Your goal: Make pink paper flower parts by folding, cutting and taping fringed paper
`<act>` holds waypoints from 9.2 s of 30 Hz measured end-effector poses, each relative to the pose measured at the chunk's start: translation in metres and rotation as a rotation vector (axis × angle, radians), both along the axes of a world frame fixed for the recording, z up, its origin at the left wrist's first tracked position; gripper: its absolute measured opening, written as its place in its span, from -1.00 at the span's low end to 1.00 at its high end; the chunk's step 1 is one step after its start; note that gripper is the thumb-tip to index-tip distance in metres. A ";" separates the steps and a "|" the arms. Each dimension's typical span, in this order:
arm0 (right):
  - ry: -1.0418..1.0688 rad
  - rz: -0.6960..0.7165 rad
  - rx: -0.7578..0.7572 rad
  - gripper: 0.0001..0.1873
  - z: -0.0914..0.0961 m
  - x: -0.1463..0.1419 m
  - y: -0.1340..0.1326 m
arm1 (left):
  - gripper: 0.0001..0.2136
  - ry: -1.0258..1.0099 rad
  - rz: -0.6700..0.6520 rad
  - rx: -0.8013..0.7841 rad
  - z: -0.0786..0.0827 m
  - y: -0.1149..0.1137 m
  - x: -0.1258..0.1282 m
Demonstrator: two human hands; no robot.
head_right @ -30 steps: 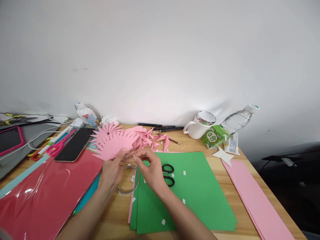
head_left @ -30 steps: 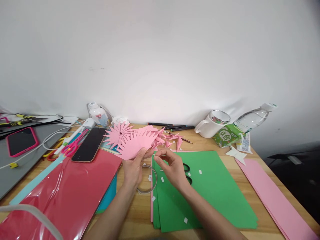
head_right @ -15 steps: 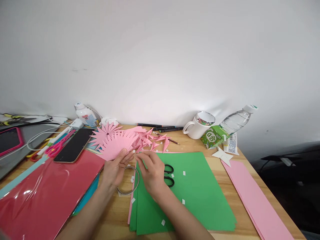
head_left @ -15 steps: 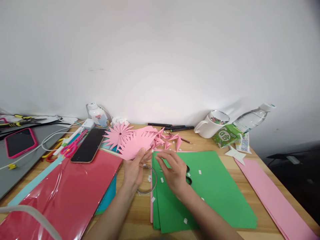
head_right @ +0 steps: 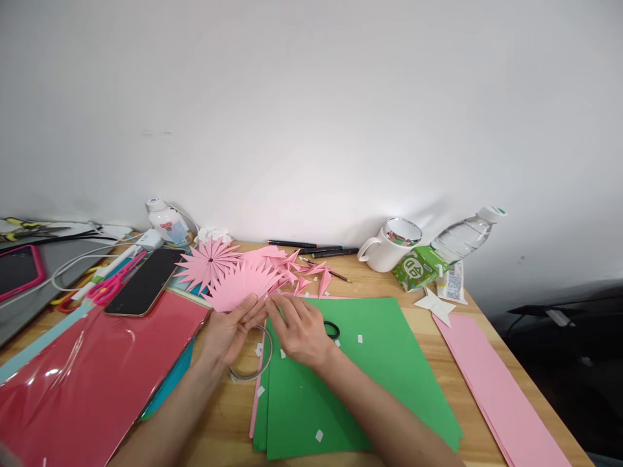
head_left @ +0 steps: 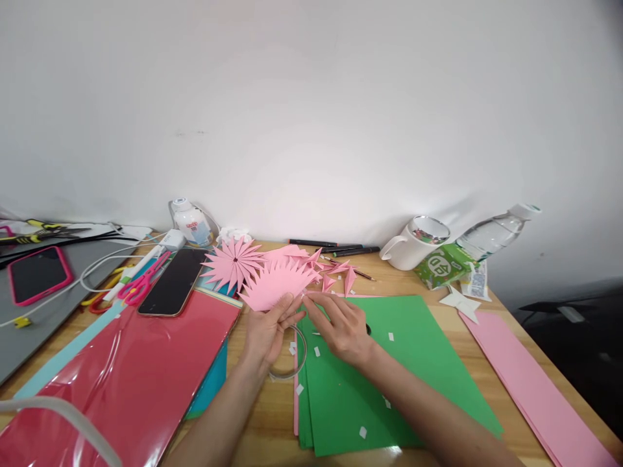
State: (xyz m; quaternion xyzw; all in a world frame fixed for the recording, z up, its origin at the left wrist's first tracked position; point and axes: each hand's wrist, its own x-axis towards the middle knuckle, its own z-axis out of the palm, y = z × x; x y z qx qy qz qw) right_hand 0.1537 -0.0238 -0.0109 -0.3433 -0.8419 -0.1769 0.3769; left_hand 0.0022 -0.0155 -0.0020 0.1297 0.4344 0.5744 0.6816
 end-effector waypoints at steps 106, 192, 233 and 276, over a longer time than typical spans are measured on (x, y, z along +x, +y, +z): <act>1.216 0.006 -1.162 -0.73 0.028 -0.035 -0.001 | -0.73 0.627 0.165 0.418 -0.005 -0.003 0.006; 0.964 -0.045 -1.024 -0.79 0.016 -0.020 0.005 | -0.71 0.644 0.088 0.449 0.002 -0.005 0.010; 0.988 -0.059 -1.032 -0.78 0.019 -0.018 0.004 | -0.81 0.714 0.122 0.434 -0.004 -0.007 0.011; 0.672 -0.083 -0.871 -0.82 0.015 -0.010 0.004 | -0.64 0.532 -0.020 0.423 -0.009 -0.003 0.006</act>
